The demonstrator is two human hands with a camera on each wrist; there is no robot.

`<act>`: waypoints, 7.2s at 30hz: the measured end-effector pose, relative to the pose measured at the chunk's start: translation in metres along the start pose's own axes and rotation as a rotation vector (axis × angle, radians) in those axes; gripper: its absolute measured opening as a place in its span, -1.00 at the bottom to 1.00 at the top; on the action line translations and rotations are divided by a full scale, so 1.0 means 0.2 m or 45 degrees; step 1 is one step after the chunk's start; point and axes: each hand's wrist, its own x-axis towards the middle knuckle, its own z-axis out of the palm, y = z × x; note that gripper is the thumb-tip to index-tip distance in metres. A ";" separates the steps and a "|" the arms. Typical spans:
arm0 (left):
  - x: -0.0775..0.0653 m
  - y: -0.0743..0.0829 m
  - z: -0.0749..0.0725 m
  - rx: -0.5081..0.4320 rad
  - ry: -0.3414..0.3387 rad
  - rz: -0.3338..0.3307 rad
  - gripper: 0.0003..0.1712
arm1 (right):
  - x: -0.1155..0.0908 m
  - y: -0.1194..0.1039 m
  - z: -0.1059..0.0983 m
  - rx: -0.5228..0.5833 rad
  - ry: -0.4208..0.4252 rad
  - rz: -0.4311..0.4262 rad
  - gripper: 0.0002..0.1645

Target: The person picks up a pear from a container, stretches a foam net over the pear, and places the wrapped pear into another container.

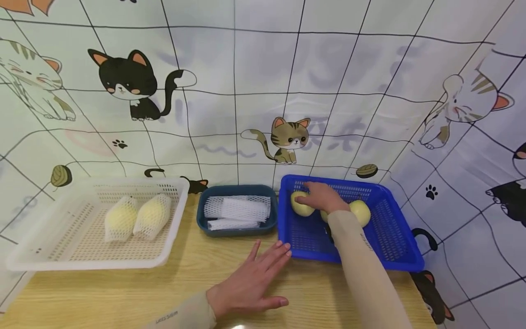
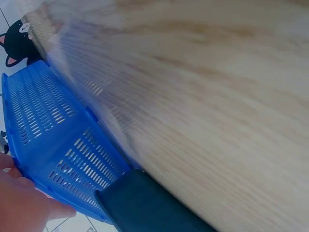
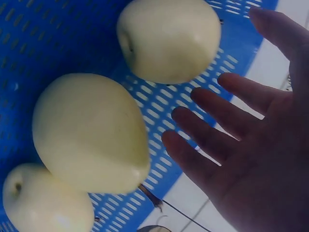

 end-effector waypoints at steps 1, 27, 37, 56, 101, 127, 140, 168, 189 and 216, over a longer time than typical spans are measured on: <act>0.00 0.00 0.00 -0.004 -0.008 -0.003 0.10 | 0.01 0.00 0.01 -0.009 -0.010 0.011 -0.03; 0.01 0.00 -0.02 0.074 -0.039 0.021 0.11 | 0.12 -0.01 0.17 -0.007 -0.058 0.110 -0.03; 0.02 0.01 -0.02 0.154 -0.040 0.029 0.09 | 0.00 -0.06 0.03 0.008 0.062 -0.001 -0.15; 0.00 -0.03 -0.08 -0.208 -0.046 0.051 0.02 | -0.32 -0.14 -0.01 0.218 0.384 -0.128 -0.03; -0.34 -0.36 -0.31 -0.715 0.786 -0.672 -0.55 | -0.66 -0.62 0.55 0.757 0.470 -0.570 -0.16; -0.41 -0.38 -0.26 -0.704 0.790 -0.744 -0.53 | -0.43 -0.66 0.87 0.683 0.019 -0.573 -0.17; -0.41 -0.39 -0.27 -0.715 0.745 -0.815 -0.53 | -0.41 -0.64 0.87 0.570 0.003 -0.624 -0.17; -0.42 -0.39 -0.30 -0.604 0.292 -0.903 -0.24 | -0.45 -0.79 0.61 0.808 0.395 -0.579 -0.41; -0.46 -0.36 -0.30 -0.555 0.034 -0.921 -0.06 | -0.06 -0.84 0.58 0.413 0.412 -0.244 -0.26; -0.45 -0.37 -0.29 -0.569 0.048 -0.945 -0.14 | -0.10 -0.83 0.59 0.257 0.884 -0.414 -0.74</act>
